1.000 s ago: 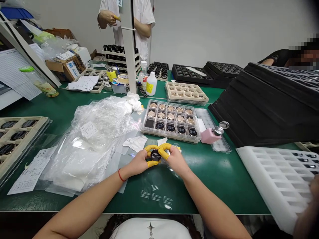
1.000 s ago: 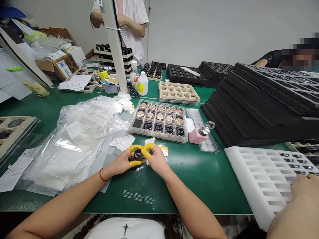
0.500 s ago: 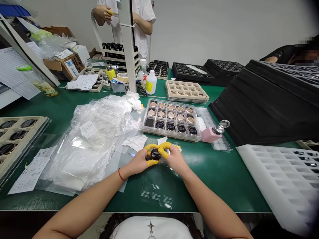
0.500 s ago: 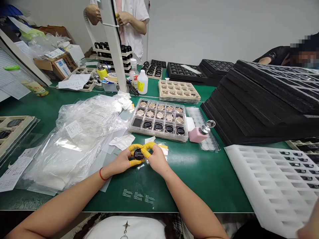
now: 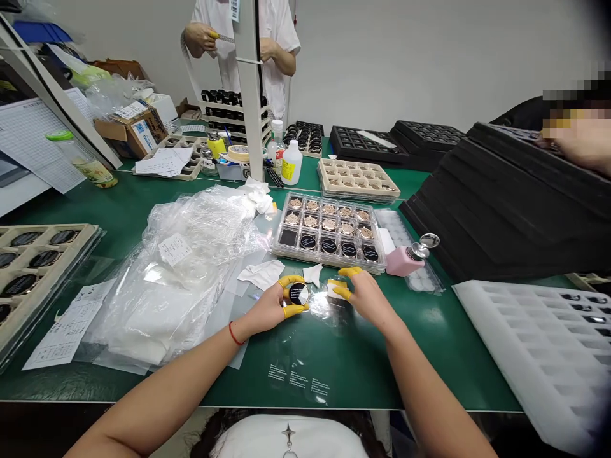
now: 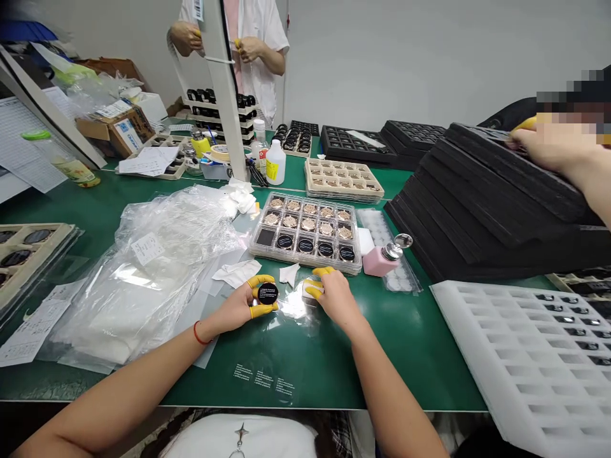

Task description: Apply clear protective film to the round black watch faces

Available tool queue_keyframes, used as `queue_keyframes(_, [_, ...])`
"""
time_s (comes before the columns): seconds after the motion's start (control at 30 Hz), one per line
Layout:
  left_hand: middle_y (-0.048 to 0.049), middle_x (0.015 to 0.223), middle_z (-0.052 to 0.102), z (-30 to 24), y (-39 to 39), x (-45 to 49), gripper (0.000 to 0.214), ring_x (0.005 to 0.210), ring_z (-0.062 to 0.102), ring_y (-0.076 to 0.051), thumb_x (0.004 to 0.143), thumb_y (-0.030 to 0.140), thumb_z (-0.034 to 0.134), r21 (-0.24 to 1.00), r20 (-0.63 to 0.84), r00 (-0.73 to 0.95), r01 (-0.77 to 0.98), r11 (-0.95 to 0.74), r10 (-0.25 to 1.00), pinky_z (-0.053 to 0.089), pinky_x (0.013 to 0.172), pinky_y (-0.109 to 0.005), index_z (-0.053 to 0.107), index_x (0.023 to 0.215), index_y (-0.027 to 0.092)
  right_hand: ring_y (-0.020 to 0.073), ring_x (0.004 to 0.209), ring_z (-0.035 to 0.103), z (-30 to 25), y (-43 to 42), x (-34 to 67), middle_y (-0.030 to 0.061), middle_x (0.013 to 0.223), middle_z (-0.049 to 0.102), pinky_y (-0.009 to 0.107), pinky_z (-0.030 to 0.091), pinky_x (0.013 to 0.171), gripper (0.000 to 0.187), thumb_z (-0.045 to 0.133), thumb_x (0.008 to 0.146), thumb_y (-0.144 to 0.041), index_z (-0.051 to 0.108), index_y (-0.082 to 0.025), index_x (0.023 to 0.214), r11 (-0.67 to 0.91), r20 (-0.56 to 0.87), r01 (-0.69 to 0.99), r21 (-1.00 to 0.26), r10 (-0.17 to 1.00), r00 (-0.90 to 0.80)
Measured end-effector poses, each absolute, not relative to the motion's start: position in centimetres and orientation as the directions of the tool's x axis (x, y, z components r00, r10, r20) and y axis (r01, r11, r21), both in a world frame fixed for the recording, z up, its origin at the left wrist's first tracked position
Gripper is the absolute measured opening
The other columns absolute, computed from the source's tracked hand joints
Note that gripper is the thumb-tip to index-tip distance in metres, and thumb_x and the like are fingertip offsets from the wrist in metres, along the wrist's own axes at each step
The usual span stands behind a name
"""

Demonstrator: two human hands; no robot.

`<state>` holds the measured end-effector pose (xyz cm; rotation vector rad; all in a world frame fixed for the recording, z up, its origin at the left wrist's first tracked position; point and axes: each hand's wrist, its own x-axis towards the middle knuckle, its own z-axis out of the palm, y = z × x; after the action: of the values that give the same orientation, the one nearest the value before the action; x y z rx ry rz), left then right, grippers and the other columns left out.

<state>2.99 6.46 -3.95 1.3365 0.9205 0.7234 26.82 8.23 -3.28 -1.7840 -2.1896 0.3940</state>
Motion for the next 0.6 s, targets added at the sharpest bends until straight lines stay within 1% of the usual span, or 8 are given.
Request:
queue_keyframes(0.1, [-0.0022,0.091,0.061,-3.7,6.4,2.9,0.050,0.081,0.057,-0.016,0.073,0.031,0.068,0.988,-0.153,0.488,0.090,0.124,0.859,0.045,0.075,-0.029,0.046,0.118,0.024,0.0281,0.095,0.050,-5.0,8.1,28.4,0.0136,0.104,0.059,0.038,0.040,0.083,0.038,0.061,0.077,-0.027,0.057,-0.014,0.112,0.123,-0.058,0.945,-0.302,0.987,-0.147])
queue_keyframes(0.17, [-0.0024,0.091,0.061,-3.6,6.3,2.9,0.050,0.081,0.057,-0.016,0.073,0.030,0.068,0.988,-0.151,0.493,0.099,0.117,0.857,0.045,0.075,-0.029,0.046,0.118,0.023,0.0274,0.093,0.049,-5.8,7.9,28.7,0.0129,0.100,0.059,0.038,0.040,0.082,0.037,0.061,0.077,-0.029,0.057,-0.014,0.110,0.107,-0.054,0.946,-0.305,0.990,-0.130])
queue_keyframes(0.23, [-0.0026,0.091,0.062,-3.4,6.3,3.0,0.050,0.080,0.057,-0.016,0.073,0.029,0.068,0.989,-0.145,0.500,0.093,0.114,0.854,0.044,0.074,-0.029,0.046,0.117,0.023,0.0270,0.089,0.049,-6.1,7.9,28.5,0.0115,0.094,0.059,0.038,0.041,0.079,0.026,0.060,0.077,-0.029,0.061,-0.015,0.099,0.102,-0.024,0.942,-0.321,0.993,-0.116])
queue_keyframes(0.3, [-0.0025,0.090,0.062,-3.3,6.2,3.0,0.050,0.079,0.057,-0.016,0.073,0.029,0.068,0.989,-0.146,0.502,0.083,0.120,0.852,0.044,0.073,-0.029,0.045,0.117,0.022,0.0264,0.087,0.049,-5.8,7.7,28.1,0.0103,0.089,0.059,0.037,0.041,0.077,0.014,0.056,0.079,-0.029,0.061,-0.017,0.086,0.107,0.027,0.918,-0.383,0.994,-0.105])
queue_keyframes(0.37, [-0.0021,0.087,0.062,-3.2,6.1,3.1,0.049,0.078,0.058,-0.015,0.074,0.030,0.067,0.988,-0.154,0.506,0.078,0.133,0.849,0.045,0.072,-0.028,0.045,0.117,0.022,0.0245,0.086,0.051,-4.9,7.3,27.2,0.0086,0.088,0.060,0.037,0.041,0.076,0.014,0.050,0.083,-0.029,0.059,-0.018,0.084,0.125,0.100,0.844,-0.521,0.991,-0.085])
queue_keyframes(0.47, [-0.0025,0.087,0.062,-3.3,6.0,3.2,0.050,0.078,0.058,-0.015,0.073,0.029,0.068,0.989,-0.144,0.504,0.064,0.130,0.852,0.045,0.072,-0.028,0.045,0.117,0.020,0.0209,0.085,0.053,-3.3,6.0,24.9,0.0061,0.091,0.059,0.034,0.042,0.076,0.017,0.045,0.087,-0.031,0.055,-0.020,0.096,0.221,0.230,0.676,-0.703,0.970,-0.078])
queue_keyframes(0.53, [-0.0039,0.093,0.062,-3.5,6.0,3.2,0.051,0.081,0.059,-0.016,0.073,0.029,0.068,0.993,-0.118,0.507,0.037,0.114,0.854,0.046,0.074,-0.028,0.045,0.118,0.020,0.0201,0.085,0.052,-2.4,5.0,22.9,0.0058,0.092,0.058,0.033,0.042,0.075,0.017,0.043,0.089,-0.030,0.056,-0.022,0.097,0.351,0.309,0.624,-0.698,0.934,-0.180])
queue_keyframes(0.6, [-0.0051,0.100,0.061,-3.9,6.0,3.1,0.050,0.085,0.059,-0.017,0.073,0.027,0.067,0.996,-0.084,0.511,0.007,0.093,0.856,0.046,0.076,-0.029,0.046,0.117,0.020,0.0209,0.084,0.050,-2.2,4.3,21.1,0.0061,0.088,0.059,0.034,0.040,0.074,0.017,0.041,0.090,-0.026,0.058,-0.023,0.094,0.473,0.357,0.636,-0.610,0.880,-0.313])
